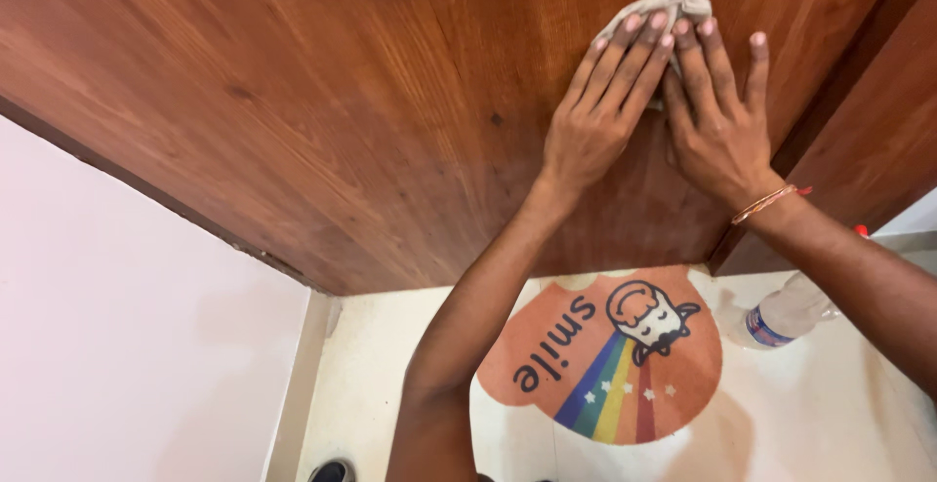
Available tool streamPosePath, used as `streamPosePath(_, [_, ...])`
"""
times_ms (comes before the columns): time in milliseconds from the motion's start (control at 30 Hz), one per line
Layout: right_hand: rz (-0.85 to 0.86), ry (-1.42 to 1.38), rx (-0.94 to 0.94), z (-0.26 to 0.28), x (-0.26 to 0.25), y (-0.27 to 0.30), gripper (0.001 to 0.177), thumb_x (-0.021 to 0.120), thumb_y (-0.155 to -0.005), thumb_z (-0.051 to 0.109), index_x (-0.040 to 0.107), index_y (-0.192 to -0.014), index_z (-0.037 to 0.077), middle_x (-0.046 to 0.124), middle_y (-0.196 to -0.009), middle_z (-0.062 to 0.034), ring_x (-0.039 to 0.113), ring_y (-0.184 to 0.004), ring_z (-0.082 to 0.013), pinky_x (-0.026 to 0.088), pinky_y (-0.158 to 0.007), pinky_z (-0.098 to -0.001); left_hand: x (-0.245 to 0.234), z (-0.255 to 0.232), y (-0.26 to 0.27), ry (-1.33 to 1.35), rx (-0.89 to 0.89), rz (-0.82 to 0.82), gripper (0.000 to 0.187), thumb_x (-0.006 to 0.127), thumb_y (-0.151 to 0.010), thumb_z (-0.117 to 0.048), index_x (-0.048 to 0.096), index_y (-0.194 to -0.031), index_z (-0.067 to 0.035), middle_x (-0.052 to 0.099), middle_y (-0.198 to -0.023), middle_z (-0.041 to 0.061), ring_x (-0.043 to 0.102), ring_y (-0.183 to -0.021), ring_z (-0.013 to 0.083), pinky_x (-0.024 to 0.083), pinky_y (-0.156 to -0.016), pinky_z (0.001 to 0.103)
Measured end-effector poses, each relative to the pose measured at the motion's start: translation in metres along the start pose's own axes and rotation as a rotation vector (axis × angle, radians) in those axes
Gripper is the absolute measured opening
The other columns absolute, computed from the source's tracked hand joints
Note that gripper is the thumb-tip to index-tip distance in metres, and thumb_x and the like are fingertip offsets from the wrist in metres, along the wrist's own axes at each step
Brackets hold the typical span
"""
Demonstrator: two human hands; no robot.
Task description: The person wipes a wooden door with a cloth, then sprays a liquid from a spray bottle onto the door and continues wiping the surface in circular motions.
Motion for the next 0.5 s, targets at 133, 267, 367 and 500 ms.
streamPosePath(133, [0.081,0.095,0.003,0.011,0.014,0.018,0.058,0.061,-0.108,0.022,0.056,-0.160,-0.004,0.036,-0.173,-0.0258,0.027,-0.164,-0.0375,0.013,-0.132,-0.0604,0.016,-0.014,0.012,-0.019,0.034,0.052,0.053,0.049,-0.113,-0.009,0.035,-0.163,-0.006,0.031,-0.170,0.008,0.027,-0.160,0.0274,0.024,-0.137,0.047])
streamPosePath(267, [0.186,-0.089,0.009,0.033,0.022,0.054,0.060,0.059,-0.105,0.029,0.055,-0.153,-0.006,0.036,-0.167,-0.0291,0.027,-0.161,-0.0412,0.016,-0.129,-0.0621,0.026,-0.030,0.048,0.043,0.097,0.184,0.056,0.047,-0.111,-0.010,0.030,-0.164,-0.003,0.024,-0.172,0.010,0.023,-0.161,0.0270,0.020,-0.136,0.047])
streamPosePath(367, [0.214,-0.103,-0.004,0.029,0.023,0.062,0.062,0.056,-0.105,0.035,0.053,-0.153,-0.005,0.035,-0.166,-0.0271,0.025,-0.161,-0.0390,0.016,-0.129,-0.0625,0.029,-0.039,0.054,0.048,0.112,0.247,0.060,0.047,-0.109,-0.009,0.026,-0.165,-0.002,0.020,-0.174,0.011,0.020,-0.162,0.0257,0.017,-0.137,0.045])
streamPosePath(500, [0.159,-0.165,0.049,0.004,0.018,0.044,0.067,0.056,-0.109,0.038,0.049,-0.158,-0.008,0.031,-0.171,-0.0297,0.021,-0.164,-0.0400,0.012,-0.128,-0.0653,0.027,-0.027,0.023,0.102,0.090,0.232,0.065,0.050,-0.106,-0.012,0.025,-0.165,-0.005,0.019,-0.173,0.008,0.018,-0.162,0.0238,0.016,-0.137,0.045])
Point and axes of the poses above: each hand's wrist, its own y-axis away from the middle knuckle, its own x-axis out of the palm, z = x × y, the point moved 4 cm from there along -y, towards the middle knuckle
